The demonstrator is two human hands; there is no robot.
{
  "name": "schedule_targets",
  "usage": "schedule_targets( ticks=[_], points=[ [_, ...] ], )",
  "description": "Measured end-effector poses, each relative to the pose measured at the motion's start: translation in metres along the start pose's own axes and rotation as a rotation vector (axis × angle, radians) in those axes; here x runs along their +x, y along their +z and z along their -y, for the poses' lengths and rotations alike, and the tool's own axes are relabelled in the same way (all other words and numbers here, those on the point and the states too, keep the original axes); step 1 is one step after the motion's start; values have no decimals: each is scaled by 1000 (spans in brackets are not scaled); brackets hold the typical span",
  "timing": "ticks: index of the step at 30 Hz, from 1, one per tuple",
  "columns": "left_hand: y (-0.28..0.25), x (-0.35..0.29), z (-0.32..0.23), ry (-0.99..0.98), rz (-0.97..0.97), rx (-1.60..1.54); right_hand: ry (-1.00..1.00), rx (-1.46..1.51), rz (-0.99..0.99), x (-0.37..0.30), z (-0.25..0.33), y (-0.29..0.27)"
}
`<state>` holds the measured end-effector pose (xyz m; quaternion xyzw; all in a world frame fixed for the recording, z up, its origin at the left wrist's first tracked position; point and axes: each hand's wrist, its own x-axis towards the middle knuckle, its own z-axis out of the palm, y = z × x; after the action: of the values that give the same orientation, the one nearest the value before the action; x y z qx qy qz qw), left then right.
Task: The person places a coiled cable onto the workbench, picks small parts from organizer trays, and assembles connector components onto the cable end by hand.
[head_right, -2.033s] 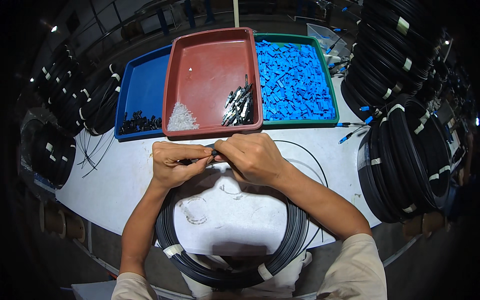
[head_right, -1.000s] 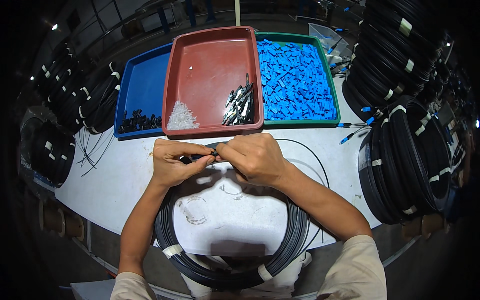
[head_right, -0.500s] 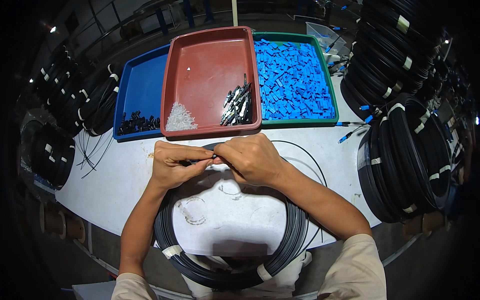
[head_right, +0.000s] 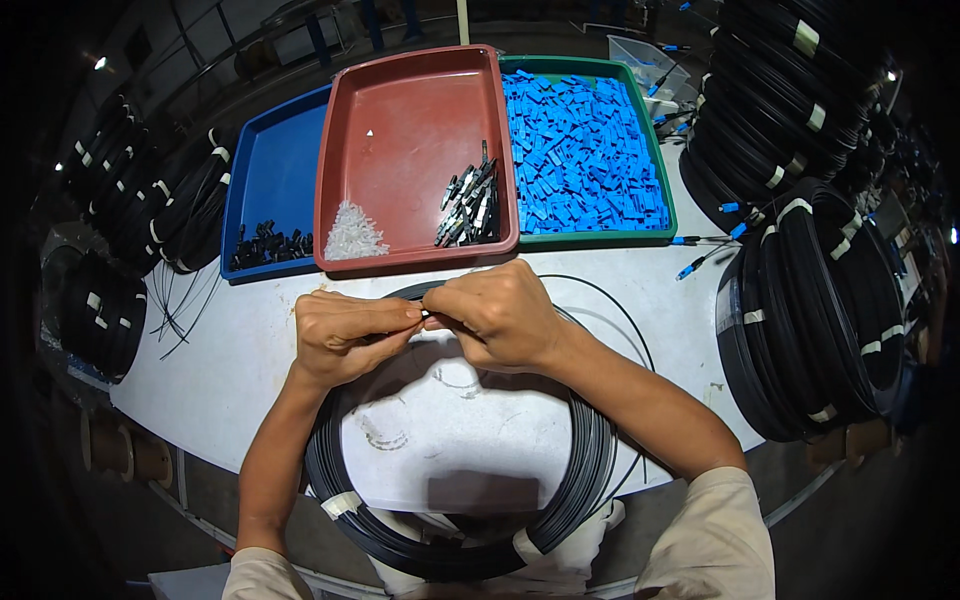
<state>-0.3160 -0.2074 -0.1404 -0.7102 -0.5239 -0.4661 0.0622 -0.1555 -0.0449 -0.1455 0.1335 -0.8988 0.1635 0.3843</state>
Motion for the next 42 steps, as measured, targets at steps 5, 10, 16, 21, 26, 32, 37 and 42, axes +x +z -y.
schedule_targets(
  ticks=[5,10,16,21,26,32,37,42],
  points=[
    [-2,2,-1,-29,18,-30,12,62,-101,0,-1,7],
    [-3,1,-2,-261,44,-187,-107,-162,-62,4,5,-1],
    [1,1,-1,-74,14,-100,-43,-86,-18,0,2,1],
    [1,0,3,-94,8,-129,-39,-62,-79,2,3,1],
    [0,1,0,-42,15,-68,110,69,18,-1,0,6],
    [-1,2,2,-119,-2,-108,-46,-143,-76,2,3,2],
    [1,2,-3,-44,-8,-68,-19,-142,14,0,2,2],
    [0,2,1,-69,-10,-82,22,-58,-61,1,2,6]
  ],
)
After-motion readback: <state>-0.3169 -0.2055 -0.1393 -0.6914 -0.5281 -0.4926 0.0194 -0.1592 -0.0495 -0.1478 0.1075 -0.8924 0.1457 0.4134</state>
